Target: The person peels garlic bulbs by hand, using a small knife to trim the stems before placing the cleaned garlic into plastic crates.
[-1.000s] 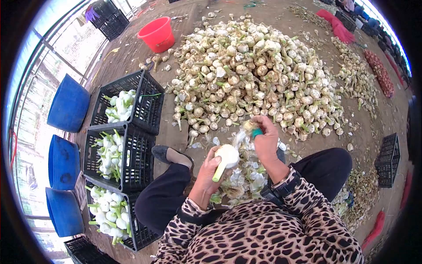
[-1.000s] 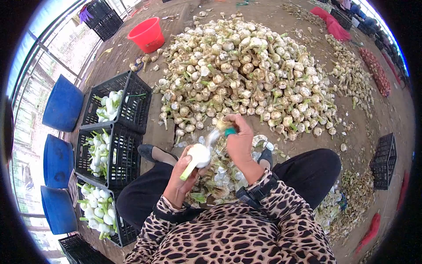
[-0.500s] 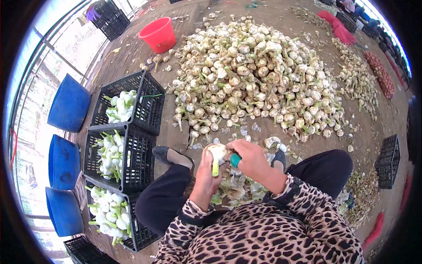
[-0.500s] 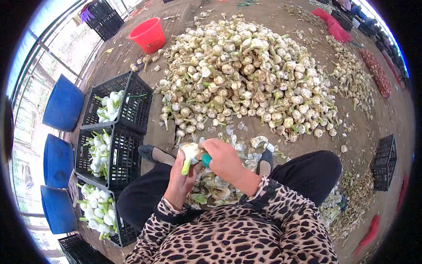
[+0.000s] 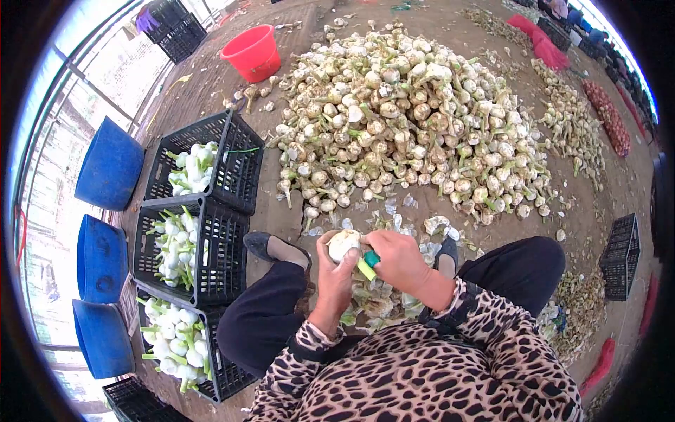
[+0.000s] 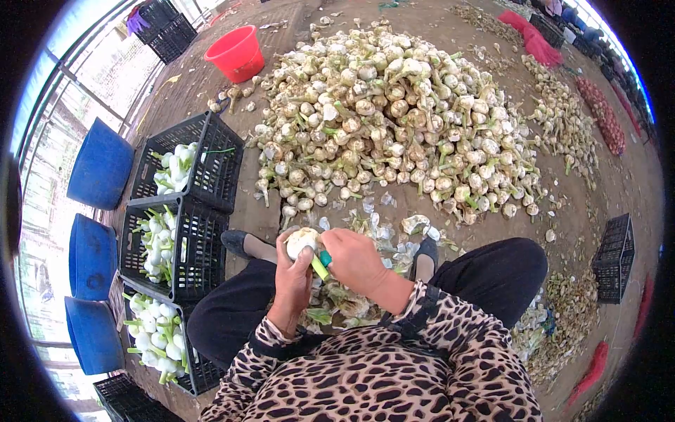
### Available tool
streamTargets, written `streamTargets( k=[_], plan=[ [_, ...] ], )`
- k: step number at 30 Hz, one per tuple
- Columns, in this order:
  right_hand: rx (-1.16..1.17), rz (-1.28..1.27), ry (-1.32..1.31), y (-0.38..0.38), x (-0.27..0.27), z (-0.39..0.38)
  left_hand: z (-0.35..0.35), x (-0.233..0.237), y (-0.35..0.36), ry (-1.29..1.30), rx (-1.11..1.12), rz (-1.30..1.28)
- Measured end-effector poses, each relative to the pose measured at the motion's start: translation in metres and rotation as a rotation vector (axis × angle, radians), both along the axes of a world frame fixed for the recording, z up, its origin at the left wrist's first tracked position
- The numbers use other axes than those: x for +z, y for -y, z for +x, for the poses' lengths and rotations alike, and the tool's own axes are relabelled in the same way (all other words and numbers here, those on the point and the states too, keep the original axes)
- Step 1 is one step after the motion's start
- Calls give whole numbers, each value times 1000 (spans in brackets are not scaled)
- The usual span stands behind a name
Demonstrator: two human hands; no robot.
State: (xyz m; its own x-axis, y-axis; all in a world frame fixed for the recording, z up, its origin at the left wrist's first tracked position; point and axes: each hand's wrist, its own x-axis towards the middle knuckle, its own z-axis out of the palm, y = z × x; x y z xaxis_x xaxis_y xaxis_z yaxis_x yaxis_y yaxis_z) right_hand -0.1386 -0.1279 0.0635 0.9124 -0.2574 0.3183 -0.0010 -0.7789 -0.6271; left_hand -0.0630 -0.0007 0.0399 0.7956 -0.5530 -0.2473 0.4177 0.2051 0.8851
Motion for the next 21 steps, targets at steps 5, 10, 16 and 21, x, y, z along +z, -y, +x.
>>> streamTargets(
  k=[5, 10, 16, 21],
  plan=[
    [-31, -125, 46, 20, -5, 4, -3, 6, -6, -180, -133, -33],
    [-119, 117, -70, 45, -8, 9, -1, 11, -2, -392, -104, -100],
    [-137, 313, 8, 6, 1, -1, 1, -3, 1, -237, -28, -146],
    [-54, -71, 83, 2, -7, 1, -5, -10, 2, -123, 18, -112]
  ],
)
